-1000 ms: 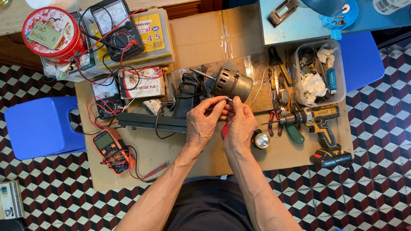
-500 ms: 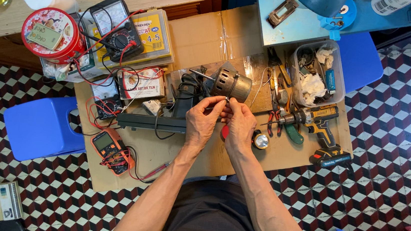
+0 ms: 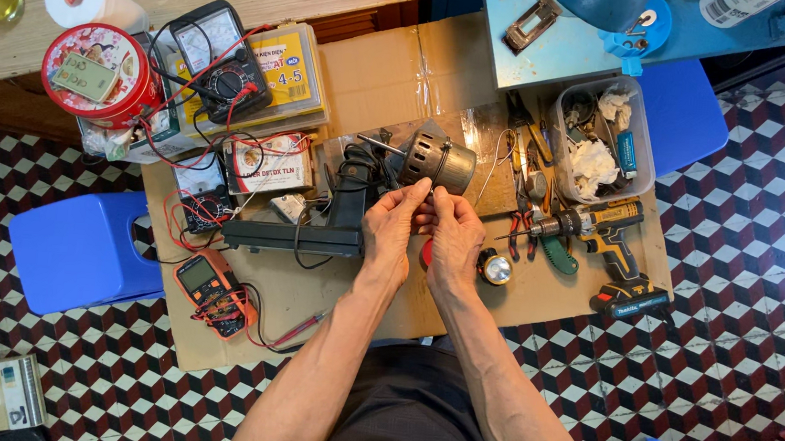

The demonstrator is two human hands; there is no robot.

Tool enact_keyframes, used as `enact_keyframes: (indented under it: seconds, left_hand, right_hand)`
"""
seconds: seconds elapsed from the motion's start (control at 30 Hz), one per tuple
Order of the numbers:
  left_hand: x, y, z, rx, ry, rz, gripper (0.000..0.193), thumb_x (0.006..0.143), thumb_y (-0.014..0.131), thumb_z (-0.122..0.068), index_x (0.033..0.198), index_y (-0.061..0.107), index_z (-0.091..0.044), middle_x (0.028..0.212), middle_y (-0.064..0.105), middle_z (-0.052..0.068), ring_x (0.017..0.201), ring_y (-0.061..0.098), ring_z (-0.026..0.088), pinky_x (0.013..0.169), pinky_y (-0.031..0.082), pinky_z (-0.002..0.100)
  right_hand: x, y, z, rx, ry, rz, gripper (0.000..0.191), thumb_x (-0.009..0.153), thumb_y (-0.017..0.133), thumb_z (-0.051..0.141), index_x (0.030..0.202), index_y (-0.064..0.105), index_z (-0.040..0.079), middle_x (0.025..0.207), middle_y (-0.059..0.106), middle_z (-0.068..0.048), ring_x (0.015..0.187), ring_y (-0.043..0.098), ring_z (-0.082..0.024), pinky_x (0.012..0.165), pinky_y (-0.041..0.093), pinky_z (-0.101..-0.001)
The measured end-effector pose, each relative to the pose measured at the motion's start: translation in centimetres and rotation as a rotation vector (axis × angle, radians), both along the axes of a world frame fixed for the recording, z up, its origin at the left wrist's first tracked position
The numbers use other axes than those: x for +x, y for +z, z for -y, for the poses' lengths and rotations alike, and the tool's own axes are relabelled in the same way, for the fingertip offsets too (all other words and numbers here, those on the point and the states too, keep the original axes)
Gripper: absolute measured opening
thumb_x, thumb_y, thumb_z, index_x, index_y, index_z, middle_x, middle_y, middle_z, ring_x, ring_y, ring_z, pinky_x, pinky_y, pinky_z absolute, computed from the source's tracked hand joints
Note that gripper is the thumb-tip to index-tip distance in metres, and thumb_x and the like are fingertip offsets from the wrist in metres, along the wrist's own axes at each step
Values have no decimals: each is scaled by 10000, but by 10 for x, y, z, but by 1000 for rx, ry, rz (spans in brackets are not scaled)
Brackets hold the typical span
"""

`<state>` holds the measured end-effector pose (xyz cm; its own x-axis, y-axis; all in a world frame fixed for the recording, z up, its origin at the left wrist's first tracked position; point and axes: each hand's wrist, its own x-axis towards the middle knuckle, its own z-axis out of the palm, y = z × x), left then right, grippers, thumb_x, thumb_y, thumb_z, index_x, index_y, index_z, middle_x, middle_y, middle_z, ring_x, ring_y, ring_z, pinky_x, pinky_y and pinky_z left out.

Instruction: The person disassembles a small electric motor using a cordless drill and pliers. They remove screws, separate the motor housing, and handle internal components and wires. The person also retrieves a small part from a plastic bag and places it on the workbench.

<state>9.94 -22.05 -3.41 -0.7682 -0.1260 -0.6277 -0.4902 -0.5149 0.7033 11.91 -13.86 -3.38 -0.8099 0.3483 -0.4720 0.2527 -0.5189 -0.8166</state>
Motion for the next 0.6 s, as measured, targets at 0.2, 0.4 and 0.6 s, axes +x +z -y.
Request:
enact_keyframes:
  seconds: [0.2, 0.4, 0.6]
  left_hand:
    - [6, 1, 1, 18, -20, 33, 291, 860, 825, -245, 1037, 753, -24, 846, 702, 29, 722, 615, 100, 673, 518, 226]
    - [14, 13, 6, -40, -72, -59, 334, 884, 761, -277, 1126, 766, -47, 980, 762, 13, 861, 668, 76, 764, 545, 210]
    - [10, 15, 3, -46, -53, 13, 370, 888, 795, -314, 1047, 725, 12, 879, 730, 61, 754, 673, 128, 692, 568, 253]
  right_hand:
    - [-1, 2, -1, 18, 14, 16, 243, 1005, 654, 240, 922, 673, 12, 789, 686, -39, 673, 630, -99, 610, 507, -241]
    - [-1, 3, -3, -1, 34, 15, 241, 1013, 644, 237, 921, 675, 16, 804, 691, -44, 682, 626, -101, 624, 503, -244]
    - [1, 5, -3, 2, 52, 19, 246, 1010, 643, 238, 927, 681, 9, 807, 693, -47, 684, 628, -104, 626, 509, -247]
